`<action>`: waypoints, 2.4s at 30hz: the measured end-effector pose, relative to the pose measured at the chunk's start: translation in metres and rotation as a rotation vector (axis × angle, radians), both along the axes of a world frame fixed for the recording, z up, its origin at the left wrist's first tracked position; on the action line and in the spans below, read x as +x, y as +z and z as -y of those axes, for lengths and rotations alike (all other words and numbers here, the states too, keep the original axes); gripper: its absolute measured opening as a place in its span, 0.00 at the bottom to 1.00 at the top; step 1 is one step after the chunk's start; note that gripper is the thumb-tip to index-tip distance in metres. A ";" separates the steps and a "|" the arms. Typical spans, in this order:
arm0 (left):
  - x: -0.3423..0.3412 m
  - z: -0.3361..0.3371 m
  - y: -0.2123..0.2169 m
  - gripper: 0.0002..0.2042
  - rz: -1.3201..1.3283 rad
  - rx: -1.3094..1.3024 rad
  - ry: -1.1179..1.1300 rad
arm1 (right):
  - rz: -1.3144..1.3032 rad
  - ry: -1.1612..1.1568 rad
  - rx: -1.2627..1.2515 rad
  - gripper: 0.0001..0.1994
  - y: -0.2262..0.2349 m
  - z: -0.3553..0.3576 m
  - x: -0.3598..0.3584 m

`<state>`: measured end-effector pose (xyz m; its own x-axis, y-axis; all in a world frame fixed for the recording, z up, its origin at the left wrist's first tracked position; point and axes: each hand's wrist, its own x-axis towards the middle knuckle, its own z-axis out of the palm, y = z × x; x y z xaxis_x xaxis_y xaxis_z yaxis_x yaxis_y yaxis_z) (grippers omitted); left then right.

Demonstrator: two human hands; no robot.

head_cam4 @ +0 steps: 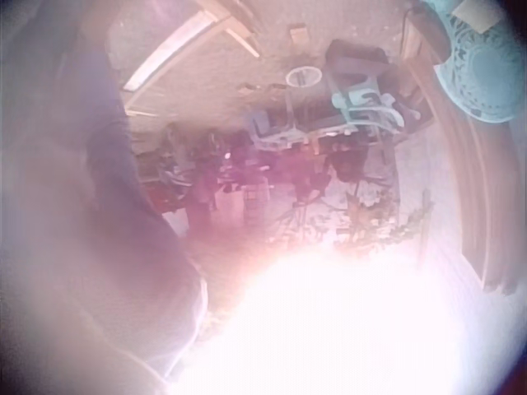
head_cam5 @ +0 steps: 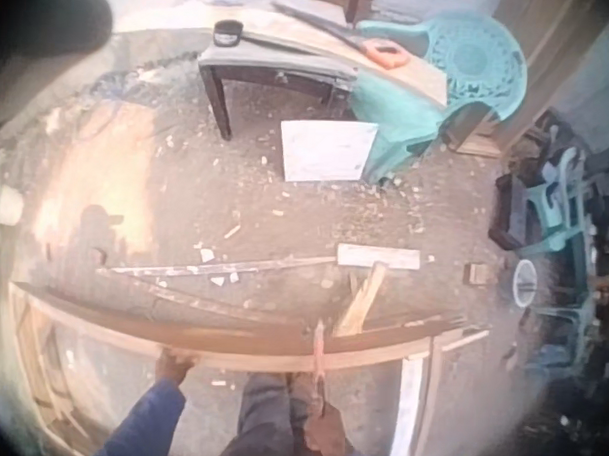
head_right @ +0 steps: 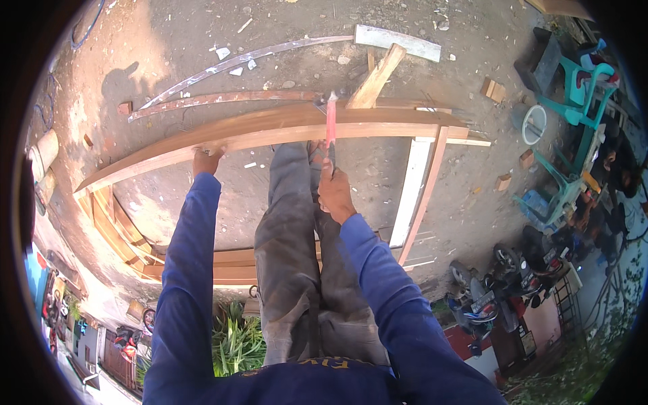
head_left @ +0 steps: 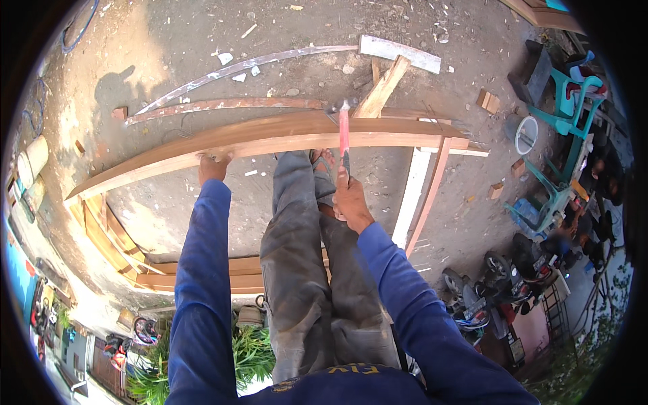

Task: The person assembles a large wooden frame on the ground by positioning wooden planks and driving nails into the joints using a hammer.

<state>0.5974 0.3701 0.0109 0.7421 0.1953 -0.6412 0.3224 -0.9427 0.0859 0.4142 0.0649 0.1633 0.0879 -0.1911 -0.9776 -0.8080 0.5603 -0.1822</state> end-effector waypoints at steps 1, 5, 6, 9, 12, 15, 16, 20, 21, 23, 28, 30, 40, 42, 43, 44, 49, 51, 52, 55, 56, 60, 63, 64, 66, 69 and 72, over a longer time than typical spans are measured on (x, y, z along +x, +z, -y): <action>-0.001 -0.017 0.007 0.37 0.136 -0.067 -0.018 | 0.016 -0.009 -0.044 0.24 0.006 0.021 0.012; -0.067 -0.005 0.073 0.25 -0.002 -0.322 0.247 | 0.014 0.027 -0.268 0.24 0.022 0.081 0.002; -0.083 -0.016 0.091 0.20 -0.044 -0.389 0.404 | 0.064 0.001 -0.303 0.24 0.024 0.077 0.007; -0.128 0.038 0.175 0.09 -0.270 -0.617 0.874 | 0.067 0.002 -0.302 0.24 0.019 0.074 -0.006; -0.140 0.056 0.223 0.08 -0.321 -0.720 0.913 | 0.077 0.022 -0.145 0.23 0.016 0.059 -0.004; -0.156 0.069 0.252 0.10 -0.426 -0.807 0.935 | 0.130 0.067 -0.198 0.20 0.044 0.056 0.004; -0.164 0.064 0.256 0.10 -0.436 -0.808 0.935 | 0.150 0.098 -0.314 0.18 0.057 0.052 -0.001; -0.192 0.062 0.260 0.15 -0.626 -0.900 0.784 | 0.207 0.341 -0.254 0.15 0.108 -0.002 -0.028; -0.205 0.061 0.259 0.16 -0.602 -0.900 0.595 | 0.204 0.355 -0.171 0.13 0.119 -0.022 -0.033; -0.227 0.053 0.251 0.15 -0.535 -0.827 0.232 | 0.205 0.379 -0.061 0.12 0.140 -0.062 -0.040; -0.242 -0.003 0.261 0.15 -0.479 -0.739 0.096 | 0.120 0.680 -0.121 0.17 0.138 -0.157 -0.068; -0.237 -0.040 0.269 0.15 -0.513 -0.680 0.008 | 0.162 0.753 -0.086 0.19 0.134 -0.191 -0.070; -0.189 -0.187 0.302 0.14 -0.360 -0.787 0.054 | 0.336 0.947 -0.042 0.15 0.160 -0.331 0.009; -0.181 -0.208 0.303 0.13 -0.354 -0.821 0.110 | 0.355 1.004 -0.064 0.15 0.159 -0.351 0.023; -0.177 -0.217 0.303 0.12 -0.350 -0.842 0.167 | 0.376 1.057 -0.074 0.15 0.158 -0.360 0.030; -0.173 -0.227 0.305 0.12 -0.358 -0.854 0.167 | 0.363 1.057 -0.082 0.15 0.159 -0.372 0.036; -0.167 -0.246 0.298 0.11 -0.196 -0.835 0.208 | 0.352 1.118 -0.081 0.15 0.163 -0.402 0.066; -0.163 -0.240 0.301 0.12 -0.185 -0.838 0.242 | 0.337 1.128 -0.106 0.15 0.158 -0.404 0.068; -0.160 -0.238 0.302 0.14 -0.145 -0.807 0.246 | 0.344 1.112 -0.090 0.15 0.155 -0.402 0.070; -0.157 -0.239 0.293 0.17 -0.058 -0.820 0.217 | 0.336 1.068 -0.108 0.15 0.148 -0.410 0.079; -0.151 -0.239 0.290 0.17 0.007 -0.854 0.189 | 0.337 1.046 -0.135 0.15 0.146 -0.411 0.084; -0.127 -0.230 0.296 0.16 -0.079 -0.906 0.298 | 0.350 0.970 -0.202 0.14 0.154 -0.403 0.098; -0.104 -0.214 0.305 0.13 -0.161 -0.990 0.363 | 0.302 0.969 -0.210 0.14 0.163 -0.386 0.113; -0.098 -0.209 0.306 0.12 -0.128 -1.008 0.336 | 0.311 0.965 -0.271 0.13 0.165 -0.381 0.116; -0.092 -0.206 0.303 0.12 -0.097 -1.011 0.301 | 0.324 0.950 -0.319 0.12 0.172 -0.371 0.126; -0.081 -0.207 0.299 0.11 -0.246 -1.098 0.441 | 0.367 0.887 -0.209 0.10 0.183 -0.355 0.144; -0.057 -0.188 0.310 0.10 -0.269 -1.105 0.485 | 0.380 0.827 -0.212 0.09 0.189 -0.332 0.156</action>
